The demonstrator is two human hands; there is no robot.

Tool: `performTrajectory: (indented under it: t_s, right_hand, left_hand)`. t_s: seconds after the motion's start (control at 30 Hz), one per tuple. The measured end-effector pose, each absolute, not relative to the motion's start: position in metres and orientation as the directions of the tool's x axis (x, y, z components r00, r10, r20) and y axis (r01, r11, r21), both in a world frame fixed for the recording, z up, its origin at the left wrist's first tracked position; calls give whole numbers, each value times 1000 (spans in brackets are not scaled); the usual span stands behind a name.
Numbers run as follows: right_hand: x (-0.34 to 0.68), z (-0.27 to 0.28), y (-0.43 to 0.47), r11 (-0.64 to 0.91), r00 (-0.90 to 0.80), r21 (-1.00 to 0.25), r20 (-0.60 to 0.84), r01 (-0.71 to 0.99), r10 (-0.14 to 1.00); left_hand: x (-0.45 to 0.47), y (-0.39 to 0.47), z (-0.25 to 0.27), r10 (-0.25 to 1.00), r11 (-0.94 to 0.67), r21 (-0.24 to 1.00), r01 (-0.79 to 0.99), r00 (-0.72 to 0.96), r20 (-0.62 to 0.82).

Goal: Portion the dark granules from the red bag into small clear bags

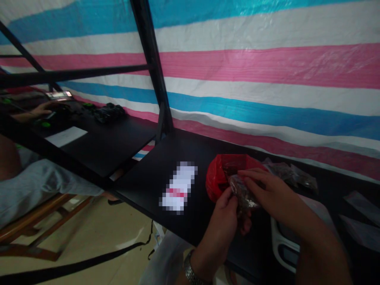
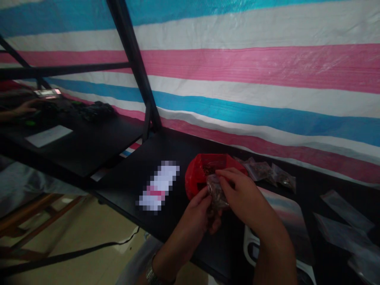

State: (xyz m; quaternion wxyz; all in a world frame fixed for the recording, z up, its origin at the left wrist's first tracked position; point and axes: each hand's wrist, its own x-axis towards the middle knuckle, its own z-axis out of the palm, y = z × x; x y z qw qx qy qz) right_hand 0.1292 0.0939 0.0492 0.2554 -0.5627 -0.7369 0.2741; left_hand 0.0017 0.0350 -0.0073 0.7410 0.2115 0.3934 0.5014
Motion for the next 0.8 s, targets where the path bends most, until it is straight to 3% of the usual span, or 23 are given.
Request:
performTrajectory:
  t_s: [0.27,0.63,0.8]
  right_hand:
    - [134,52,93,228,-261,-698,61,679,963]
    - [139,48,97,171,-166,-775,87,609,982]
    - [139,46,97,173,-166,-783,90,598,982]
  left_hand:
    - [-2,33,-3,894,448,785,-428,223,-389]
    - [2,43,1,900,363,728,-582,17,-435]
    - [4,43,3,910,365,727,-581,58,-411]
